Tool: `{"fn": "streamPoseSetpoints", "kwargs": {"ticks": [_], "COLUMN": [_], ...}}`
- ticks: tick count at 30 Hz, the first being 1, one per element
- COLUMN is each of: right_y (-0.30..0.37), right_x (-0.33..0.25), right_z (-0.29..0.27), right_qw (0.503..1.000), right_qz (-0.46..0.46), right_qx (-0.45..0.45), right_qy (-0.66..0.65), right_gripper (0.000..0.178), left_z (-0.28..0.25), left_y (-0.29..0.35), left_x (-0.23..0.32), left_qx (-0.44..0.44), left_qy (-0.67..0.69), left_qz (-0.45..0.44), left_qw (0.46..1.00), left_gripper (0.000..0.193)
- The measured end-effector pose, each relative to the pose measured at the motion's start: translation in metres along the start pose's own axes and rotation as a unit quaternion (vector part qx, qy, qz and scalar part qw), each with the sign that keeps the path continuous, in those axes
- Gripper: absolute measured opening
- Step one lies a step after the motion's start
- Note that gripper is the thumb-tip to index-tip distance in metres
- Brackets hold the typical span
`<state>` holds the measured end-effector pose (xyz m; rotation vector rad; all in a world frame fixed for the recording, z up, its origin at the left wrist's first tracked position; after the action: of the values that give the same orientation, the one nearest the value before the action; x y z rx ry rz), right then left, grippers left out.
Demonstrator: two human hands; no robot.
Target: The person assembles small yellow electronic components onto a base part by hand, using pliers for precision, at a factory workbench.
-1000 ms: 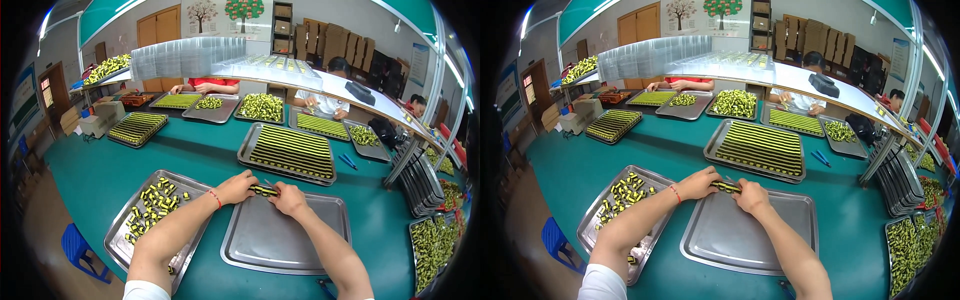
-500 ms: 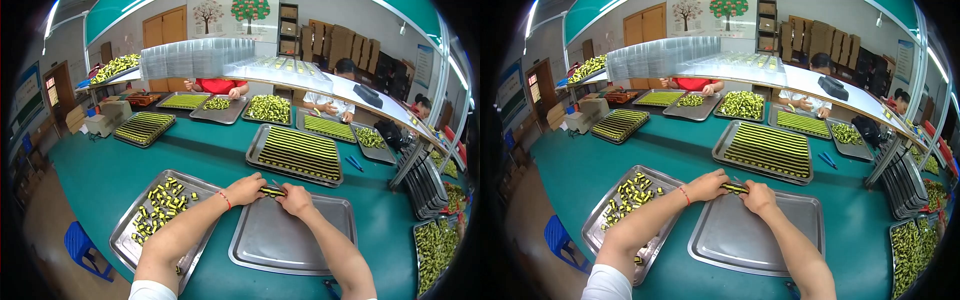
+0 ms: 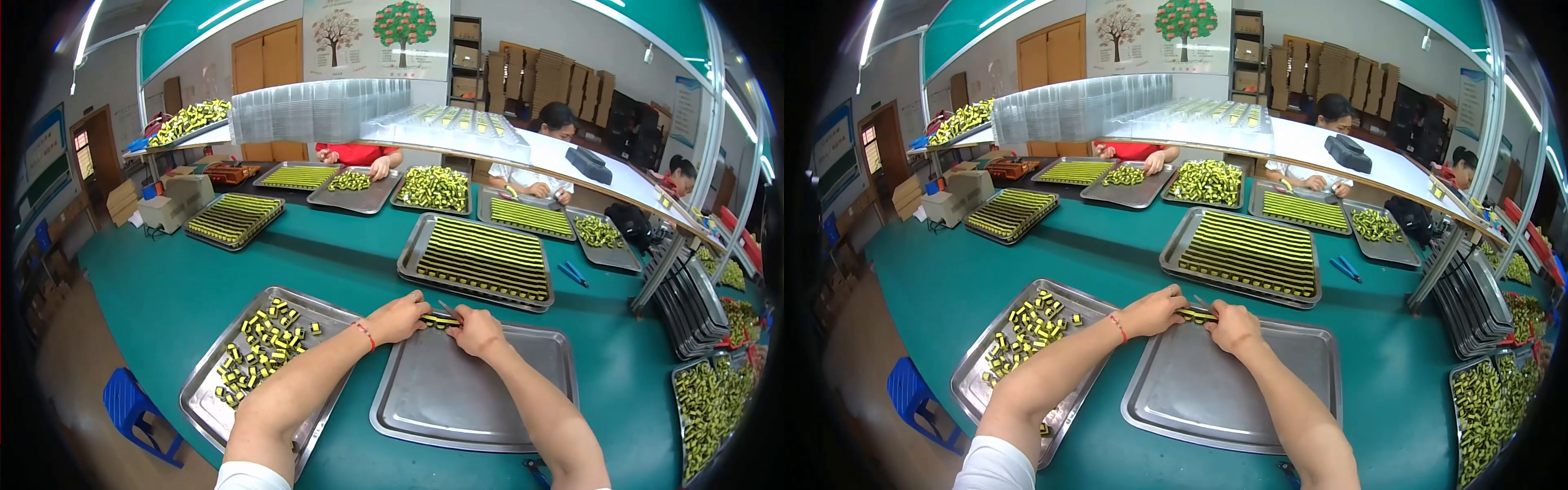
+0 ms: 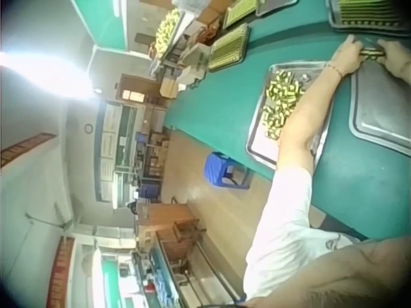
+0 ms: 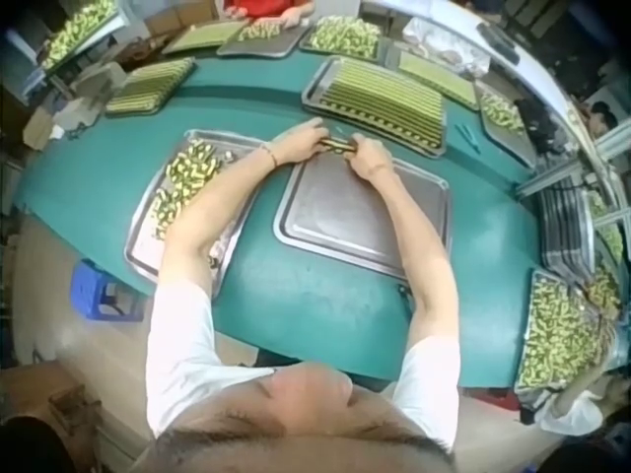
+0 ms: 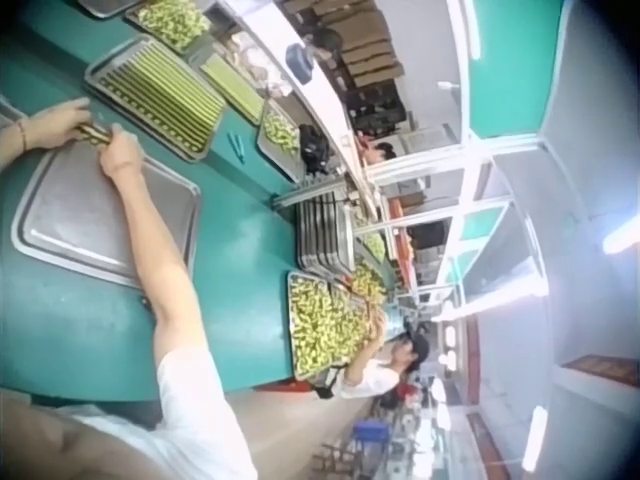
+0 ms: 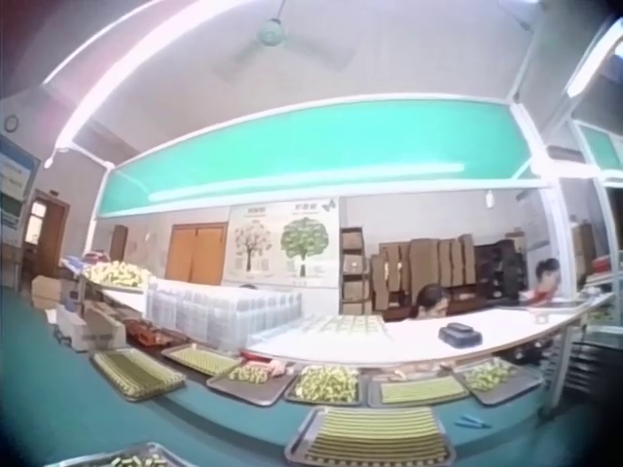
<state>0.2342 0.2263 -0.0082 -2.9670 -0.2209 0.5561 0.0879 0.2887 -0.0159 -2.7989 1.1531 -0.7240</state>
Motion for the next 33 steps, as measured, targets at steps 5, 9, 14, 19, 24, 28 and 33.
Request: {"fn": "streamPoseSetpoints", "kwargs": {"ticks": [5, 9, 14, 19, 24, 28, 33], "right_y": [0.005, 0.017, 0.056, 0.169, 0.259, 0.294, 0.302], "right_x": [0.005, 0.009, -0.02, -0.07, -0.116, -0.116, -0.117], "right_z": [0.002, -0.007, -0.034, -0.079, -0.044, 0.03, 0.029], "right_qw": [1.0, 0.999, 0.995, 0.875, 0.83, 0.82, 0.853], "right_qz": [0.007, 0.015, -0.054, -0.047, -0.213, -0.072, -0.122], "right_qx": [0.005, 0.022, 0.063, 0.012, -0.026, -0.068, -0.016], "right_qy": [-0.01, -0.022, -0.048, -0.481, -0.515, -0.563, -0.508], "right_gripper": [0.035, 0.044, 0.042, 0.041, 0.041, 0.033, 0.024], "left_z": [0.0, -0.016, -0.049, -0.109, -0.143, -0.126, -0.086], "left_y": [0.007, 0.016, 0.048, 0.092, 0.178, 0.234, 0.254], "left_x": [0.003, 0.019, 0.016, -0.016, -0.049, -0.034, -0.01], "left_qx": [-0.013, 0.009, 0.072, 0.15, 0.136, 0.053, -0.057], "left_qy": [-0.001, 0.001, 0.026, 0.308, 0.319, 0.021, -0.142], "left_qz": [0.005, -0.003, -0.047, -0.148, -0.244, -0.179, -0.216], "left_qw": [1.0, 1.0, 0.996, 0.928, 0.906, 0.982, 0.964], "left_gripper": [0.033, 0.04, 0.041, 0.032, 0.028, 0.032, 0.042]}}
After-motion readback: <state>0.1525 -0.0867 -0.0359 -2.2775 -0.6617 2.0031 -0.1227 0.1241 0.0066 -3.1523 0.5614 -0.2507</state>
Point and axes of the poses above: each hand's wrist, its own y-axis away from the middle knuckle, its own z-axis out of the palm, x = y × z, the point moved 7 cm from there along -y, towards the middle knuckle, and after that the axes turned 15 degrees about -z, right-handed, at the moved point
